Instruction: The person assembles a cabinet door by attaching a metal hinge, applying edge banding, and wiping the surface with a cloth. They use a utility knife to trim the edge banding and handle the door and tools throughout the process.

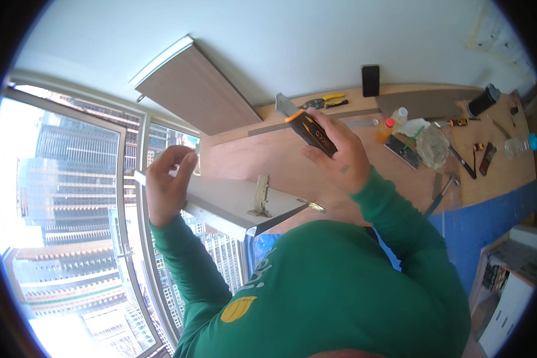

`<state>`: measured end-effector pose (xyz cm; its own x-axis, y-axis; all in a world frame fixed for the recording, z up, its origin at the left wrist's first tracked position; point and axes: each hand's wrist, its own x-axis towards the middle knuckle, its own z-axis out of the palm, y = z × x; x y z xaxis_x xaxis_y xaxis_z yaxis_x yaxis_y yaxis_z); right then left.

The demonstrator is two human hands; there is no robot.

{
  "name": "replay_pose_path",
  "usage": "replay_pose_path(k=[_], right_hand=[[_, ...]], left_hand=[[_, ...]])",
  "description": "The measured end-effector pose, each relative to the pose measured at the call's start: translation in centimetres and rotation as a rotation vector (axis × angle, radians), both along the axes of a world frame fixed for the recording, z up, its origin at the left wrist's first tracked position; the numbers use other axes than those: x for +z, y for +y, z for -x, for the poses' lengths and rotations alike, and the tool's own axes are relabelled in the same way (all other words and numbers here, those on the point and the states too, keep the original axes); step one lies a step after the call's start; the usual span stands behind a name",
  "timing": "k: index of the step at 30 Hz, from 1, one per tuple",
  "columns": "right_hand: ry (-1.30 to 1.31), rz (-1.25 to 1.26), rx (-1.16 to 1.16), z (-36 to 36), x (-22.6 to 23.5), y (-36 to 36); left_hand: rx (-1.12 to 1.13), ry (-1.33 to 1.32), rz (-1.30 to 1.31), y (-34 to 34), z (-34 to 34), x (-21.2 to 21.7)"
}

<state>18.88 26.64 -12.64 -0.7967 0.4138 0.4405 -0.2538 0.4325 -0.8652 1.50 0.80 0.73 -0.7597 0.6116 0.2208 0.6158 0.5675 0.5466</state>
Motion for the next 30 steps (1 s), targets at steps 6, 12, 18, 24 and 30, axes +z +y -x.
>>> replay_pose_path(k=[6, 12, 18, 24, 30], right_hand=[[0.091, 0.719, 0.335, 6.6, 7.0, -4.0], [0.145, 0.885, 0.486, 13.2, 10.7, -6.7], [0.068, 0.885, 0.555, 15.7, 10.3, -9.7], [0.037, 1.032, 0.627, 17.0, 10.7, -9.7], [-0.128, 0.717, 0.774, 16.5, 7.5, -9.9]], left_hand=[[-0.141, -0.079, 0.005, 0.5, 0.8, 0.5], [-0.298, -0.022, 0.059, -0.8, 1.8, 0.3], [-0.059, -0.159, 0.212, 0.1, 0.4, 2.1], [-0.116, -0.275, 0.063, -0.6, 1.4, 1.3], [-0.153, -0.379, -0.042, -1.2, 1.4, 1.4]])
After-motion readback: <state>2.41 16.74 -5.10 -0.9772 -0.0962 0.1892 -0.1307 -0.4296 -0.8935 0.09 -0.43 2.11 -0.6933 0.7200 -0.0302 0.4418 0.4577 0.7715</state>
